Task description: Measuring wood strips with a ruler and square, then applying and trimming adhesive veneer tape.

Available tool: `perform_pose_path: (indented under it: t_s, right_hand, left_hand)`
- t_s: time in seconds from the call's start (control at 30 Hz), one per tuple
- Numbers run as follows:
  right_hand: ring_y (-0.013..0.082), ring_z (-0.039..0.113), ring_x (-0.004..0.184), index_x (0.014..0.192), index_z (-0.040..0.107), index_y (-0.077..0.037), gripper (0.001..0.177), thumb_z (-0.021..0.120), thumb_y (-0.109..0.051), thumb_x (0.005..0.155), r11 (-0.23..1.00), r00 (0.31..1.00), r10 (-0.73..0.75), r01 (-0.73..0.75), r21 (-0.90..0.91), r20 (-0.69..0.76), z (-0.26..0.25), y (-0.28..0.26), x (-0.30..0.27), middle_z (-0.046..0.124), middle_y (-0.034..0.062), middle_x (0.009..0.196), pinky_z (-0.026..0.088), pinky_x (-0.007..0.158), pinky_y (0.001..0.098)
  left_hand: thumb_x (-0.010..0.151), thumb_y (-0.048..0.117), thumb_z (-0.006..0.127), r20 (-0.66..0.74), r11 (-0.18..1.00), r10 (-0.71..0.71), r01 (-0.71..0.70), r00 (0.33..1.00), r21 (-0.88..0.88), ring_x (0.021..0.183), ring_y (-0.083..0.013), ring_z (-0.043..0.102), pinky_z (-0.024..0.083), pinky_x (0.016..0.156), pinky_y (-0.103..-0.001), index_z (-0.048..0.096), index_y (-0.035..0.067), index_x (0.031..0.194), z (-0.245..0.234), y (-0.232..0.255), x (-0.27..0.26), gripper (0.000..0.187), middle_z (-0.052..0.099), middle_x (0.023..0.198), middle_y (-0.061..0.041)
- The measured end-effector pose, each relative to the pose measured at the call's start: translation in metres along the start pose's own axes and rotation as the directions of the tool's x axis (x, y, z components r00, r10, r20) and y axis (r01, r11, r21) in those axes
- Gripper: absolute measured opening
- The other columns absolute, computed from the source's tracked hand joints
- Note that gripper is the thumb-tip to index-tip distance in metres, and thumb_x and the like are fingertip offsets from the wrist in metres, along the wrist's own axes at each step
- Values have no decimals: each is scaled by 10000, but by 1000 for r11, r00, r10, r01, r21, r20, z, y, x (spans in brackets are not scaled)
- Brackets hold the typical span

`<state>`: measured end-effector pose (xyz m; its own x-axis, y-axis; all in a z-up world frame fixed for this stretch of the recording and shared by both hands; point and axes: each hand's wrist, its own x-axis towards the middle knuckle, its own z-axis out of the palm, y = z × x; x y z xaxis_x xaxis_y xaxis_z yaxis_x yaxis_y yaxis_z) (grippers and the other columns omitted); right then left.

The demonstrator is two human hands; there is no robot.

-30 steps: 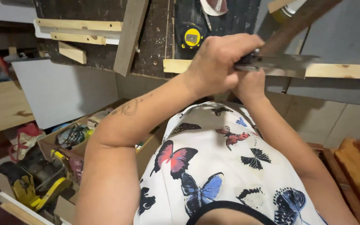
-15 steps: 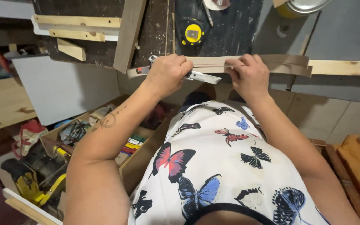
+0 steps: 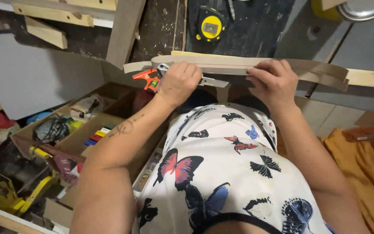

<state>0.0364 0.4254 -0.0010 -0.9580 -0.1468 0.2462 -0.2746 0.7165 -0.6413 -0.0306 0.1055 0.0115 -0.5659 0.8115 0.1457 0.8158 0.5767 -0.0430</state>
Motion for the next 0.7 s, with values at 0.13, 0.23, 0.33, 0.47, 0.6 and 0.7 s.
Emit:
perform_pose_path:
  t_s: [0.13, 0.23, 0.33, 0.47, 0.6, 0.7]
  right_hand:
    - [277, 653, 824, 975, 853, -126, 132, 908, -10, 943, 999, 999, 34, -33, 31, -31, 8, 2, 0, 724, 62, 961, 603, 733, 377]
    - [255, 636, 814, 931, 843, -143, 127, 863, -27, 979, 1000, 999, 15, -15, 0, -51, 14, 7, -5, 718, 31, 935, 592, 718, 356]
    - [251, 630, 793, 907, 845, -142, 160, 827, -28, 1019, 1000, 996, 6, -8, -19, -84, 17, 12, -10, 715, 28, 913, 579, 699, 341]
    - [277, 652, 770, 913, 832, -108, 161, 805, 11, 1019, 1000, 994, -16, 14, -18, -108, 19, 20, -12, 720, 57, 900, 577, 695, 365]
    - [295, 662, 764, 878, 806, -79, 190, 813, 47, 1019, 999, 993, -43, 41, -19, -106, 21, 22, -16, 712, 88, 897, 573, 687, 377]
    - [285, 650, 737, 885, 806, -78, 187, 814, 52, 1020, 999, 992, -46, 42, -34, -116, 25, 24, -18, 709, 82, 882, 571, 674, 369]
  left_hand:
    - [942, 73, 667, -97, 999, -51, 51, 994, -6, 661, -216, 560, 490, 638, -325, 662, 99, 842, -1, 7, 2, 103, 523, 721, -44]
    - [950, 54, 660, -93, 996, -88, 85, 992, -38, 680, -240, 557, 501, 675, -345, 652, 80, 859, -11, 5, 3, 95, 511, 733, -62]
    - [955, 49, 638, -66, 991, -91, 83, 994, -109, 677, -235, 546, 470, 642, -351, 651, 81, 863, -54, -3, 21, 99, 505, 736, -50]
    - [964, 90, 664, 29, 994, -77, 79, 997, -72, 723, -245, 555, 467, 658, -364, 667, 93, 876, -104, -30, 30, 87, 514, 767, -54]
    - [936, 90, 678, 147, 997, -63, 69, 987, -35, 749, -280, 549, 448, 643, -384, 667, 69, 893, -111, -42, -5, 49, 531, 810, -89]
    - [905, 137, 661, 175, 995, -51, 65, 983, -81, 781, -281, 565, 454, 662, -376, 699, 53, 1012, -103, -43, -32, 141, 561, 867, -93]
